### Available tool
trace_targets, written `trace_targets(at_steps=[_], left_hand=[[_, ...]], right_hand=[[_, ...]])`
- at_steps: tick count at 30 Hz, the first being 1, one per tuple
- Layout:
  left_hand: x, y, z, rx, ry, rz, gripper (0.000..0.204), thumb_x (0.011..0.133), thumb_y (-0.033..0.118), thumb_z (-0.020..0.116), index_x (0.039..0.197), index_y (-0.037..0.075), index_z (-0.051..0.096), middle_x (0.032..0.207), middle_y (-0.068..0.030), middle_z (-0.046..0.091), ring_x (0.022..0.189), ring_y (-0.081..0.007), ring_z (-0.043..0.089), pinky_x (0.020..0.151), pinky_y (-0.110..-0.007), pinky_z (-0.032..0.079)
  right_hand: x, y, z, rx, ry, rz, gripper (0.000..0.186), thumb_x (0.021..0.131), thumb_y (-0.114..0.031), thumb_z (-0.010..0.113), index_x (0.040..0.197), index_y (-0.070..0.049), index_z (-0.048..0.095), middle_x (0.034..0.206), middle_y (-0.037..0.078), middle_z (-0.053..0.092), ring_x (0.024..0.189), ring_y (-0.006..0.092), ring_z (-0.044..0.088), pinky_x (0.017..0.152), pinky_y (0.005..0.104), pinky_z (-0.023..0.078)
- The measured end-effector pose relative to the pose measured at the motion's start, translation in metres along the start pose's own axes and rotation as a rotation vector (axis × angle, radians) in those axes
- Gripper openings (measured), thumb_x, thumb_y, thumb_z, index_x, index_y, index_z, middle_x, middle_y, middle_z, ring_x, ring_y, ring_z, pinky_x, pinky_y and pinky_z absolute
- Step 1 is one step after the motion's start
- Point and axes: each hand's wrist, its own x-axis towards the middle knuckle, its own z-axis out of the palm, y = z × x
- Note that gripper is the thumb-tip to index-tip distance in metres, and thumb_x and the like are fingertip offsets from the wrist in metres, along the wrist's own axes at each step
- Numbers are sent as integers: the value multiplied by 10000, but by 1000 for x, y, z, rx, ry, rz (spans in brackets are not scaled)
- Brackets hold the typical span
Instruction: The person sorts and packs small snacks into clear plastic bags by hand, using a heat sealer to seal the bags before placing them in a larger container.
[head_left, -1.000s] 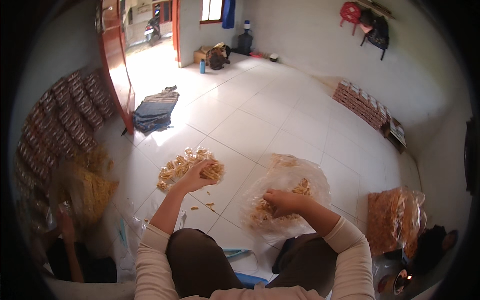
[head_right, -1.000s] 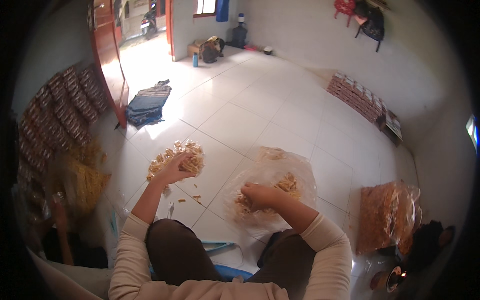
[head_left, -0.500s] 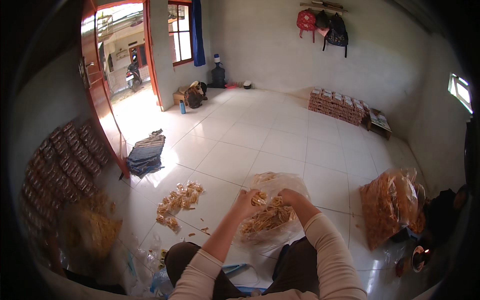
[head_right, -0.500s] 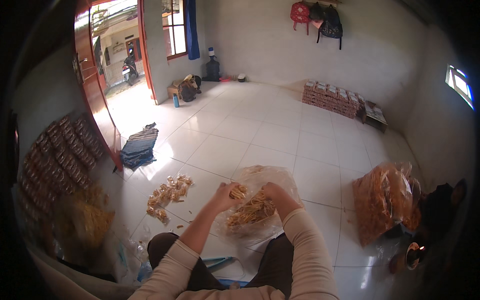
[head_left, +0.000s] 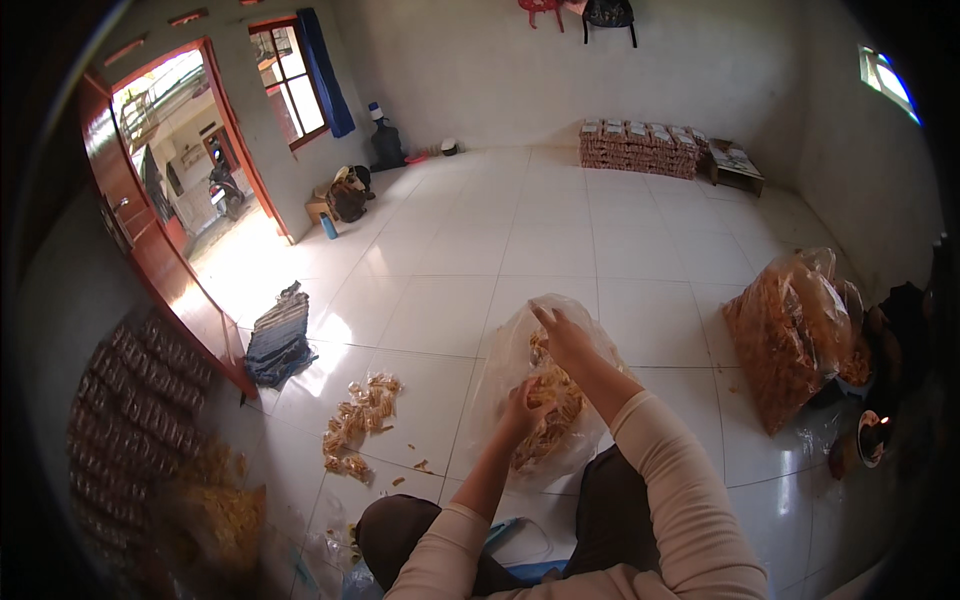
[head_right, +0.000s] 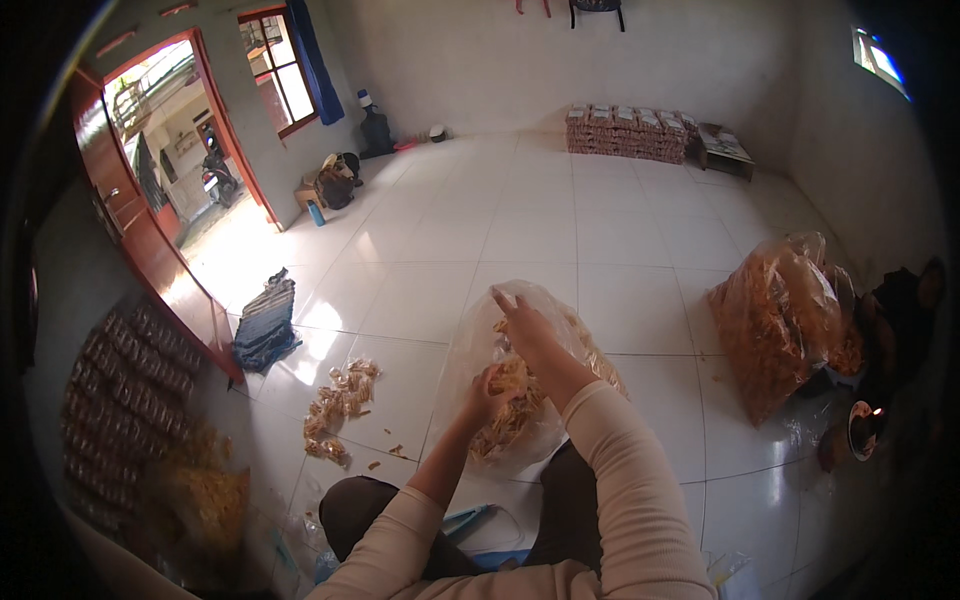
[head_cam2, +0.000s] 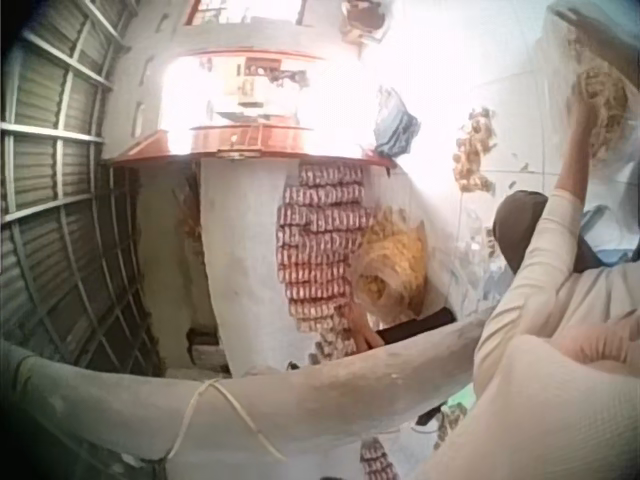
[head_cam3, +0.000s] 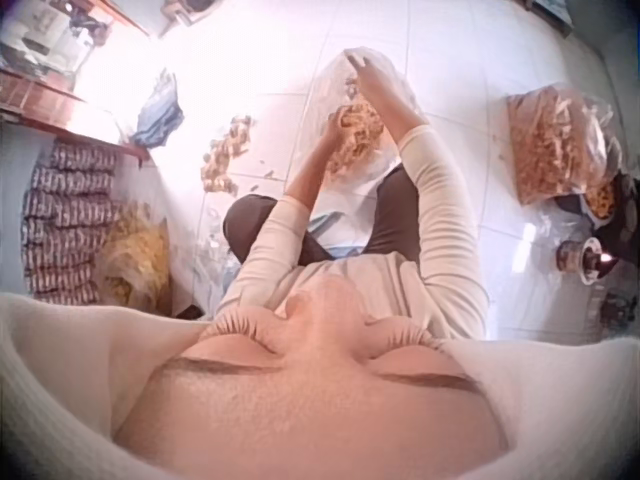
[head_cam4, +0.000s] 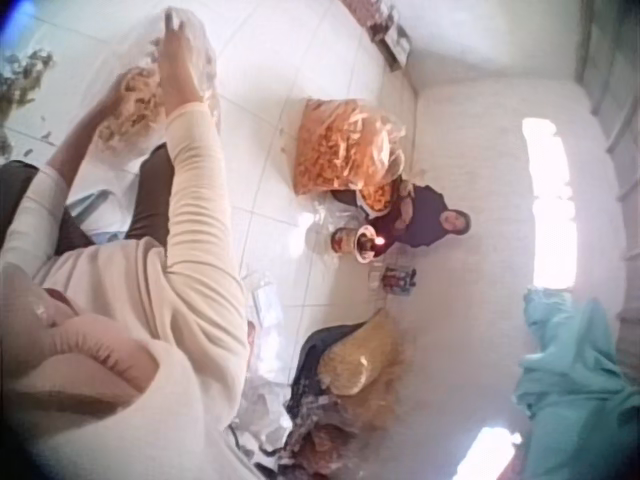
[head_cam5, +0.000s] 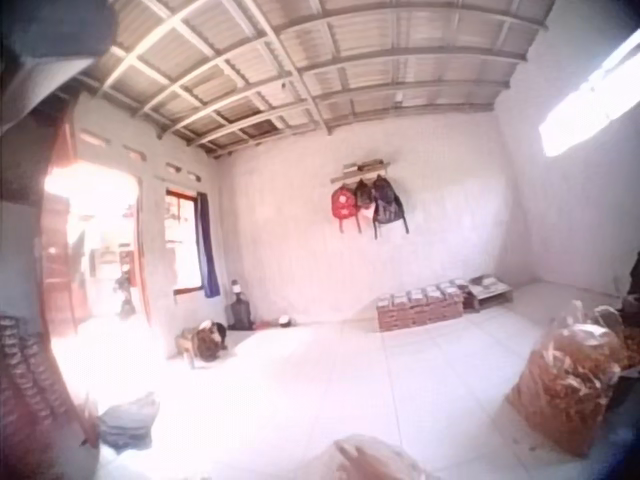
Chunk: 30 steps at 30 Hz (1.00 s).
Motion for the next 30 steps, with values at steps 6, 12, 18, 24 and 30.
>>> trace_targets(at_steps=[6, 12, 18, 24, 30], left_hand=[[4, -28, 17, 627, -29, -47, 637, 802, 290, 602, 1348, 130, 315, 1400, -285, 148, 1250, -426, 262, 1024, -456, 243], [3, -28, 4, 158, -291, -96, 481, 835, 269, 585, 1255, 75, 454, 1251, -192, 475, 1147, -295, 474, 941, -354, 384], [-22, -15, -90, 99, -180, -207, 372, 853, 278, 578, 1141, 43, 557, 1129, -149, 578, 1025, -227, 556, 887, -325, 423], [-61, -12, -194, -125, 546, 74, 363, 862, 233, 564, 1186, 76, 515, 1085, -93, 585, 908, -139, 572, 730, -254, 457], [-111, 13, -313, 20, 672, -77, 424, 857, 259, 558, 1235, 95, 459, 1063, -99, 580, 841, -159, 593, 708, -274, 466]], right_hand=[[11, -15, 10, -77, 32, -61, 585, 811, -124, 543, 1345, -197, 314, 1359, 215, 308, 1061, 366, 522, 835, 416, 469], [27, -20, 47, -252, -213, -72, 268, 759, -161, 538, 990, -48, 616, 1035, 222, 584, 940, 345, 589, 793, 408, 480], [1, -70, 49, -497, -535, -210, 244, 737, -179, 548, 903, -43, 665, 957, 168, 636, 932, 286, 607, 787, 396, 478], [21, -92, 141, -668, -1028, -536, 304, 749, -200, 564, 1011, -69, 643, 1070, 135, 607, 968, 280, 581, 821, 388, 459], [9, -172, 194, -737, -970, -758, 353, 788, -324, 559, 1027, -75, 632, 1057, 134, 609, 963, 307, 576, 823, 394, 465]])
